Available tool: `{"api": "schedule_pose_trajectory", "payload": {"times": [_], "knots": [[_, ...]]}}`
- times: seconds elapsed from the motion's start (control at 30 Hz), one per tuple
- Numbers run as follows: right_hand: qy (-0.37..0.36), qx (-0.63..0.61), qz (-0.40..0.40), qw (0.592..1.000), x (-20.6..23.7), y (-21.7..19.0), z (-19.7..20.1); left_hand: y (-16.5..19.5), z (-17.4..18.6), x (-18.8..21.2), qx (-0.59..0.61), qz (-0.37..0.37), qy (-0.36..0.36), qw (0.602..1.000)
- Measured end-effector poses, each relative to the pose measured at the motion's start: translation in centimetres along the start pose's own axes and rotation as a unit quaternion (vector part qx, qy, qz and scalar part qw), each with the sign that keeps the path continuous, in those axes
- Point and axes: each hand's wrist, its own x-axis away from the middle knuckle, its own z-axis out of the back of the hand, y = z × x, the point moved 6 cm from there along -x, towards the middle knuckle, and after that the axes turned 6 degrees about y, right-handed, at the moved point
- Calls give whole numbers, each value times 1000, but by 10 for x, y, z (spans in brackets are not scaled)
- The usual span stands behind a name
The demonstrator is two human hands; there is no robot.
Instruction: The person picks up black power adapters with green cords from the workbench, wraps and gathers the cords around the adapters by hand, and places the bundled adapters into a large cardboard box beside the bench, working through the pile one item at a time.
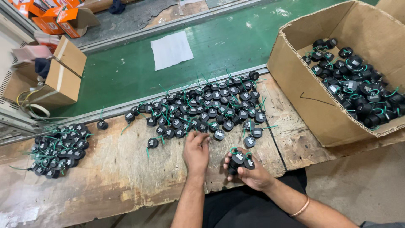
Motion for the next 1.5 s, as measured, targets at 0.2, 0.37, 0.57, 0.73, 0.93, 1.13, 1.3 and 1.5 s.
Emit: {"api": "schedule_pose_trajectory", "payload": {"times": [0.2, 0.37, 0.57, 0.73, 0.93, 1.13, 1.3, 1.5], "knots": [[43, -11, 9, 999, 0, -4, 5, 4, 19, 20, 138, -35, 128, 982], [109, 0, -30, 994, 1, 0, 13, 37, 12, 56, 261, -103, 37, 959], [45, 39, -51, 997, 1, 5, 10, 60, 24, 53, 211, -186, -28, 959], [85, 17, -32, 996, 0, 3, 17, 51, 34, 54, 260, -226, -91, 934], [28, 74, -12, 997, 1, 5, 8, 24, 16, 57, 333, -105, -132, 928], [77, 68, -20, 995, 0, 6, 13, 6, -5, 65, 463, 109, -149, 867], [71, 40, -19, 996, -1, 4, 11, 25, 15, 59, 250, -75, -53, 964], [103, -24, -21, 994, -2, 1, 17, 12, 38, -9, 56, -64, 89, 992]]}}
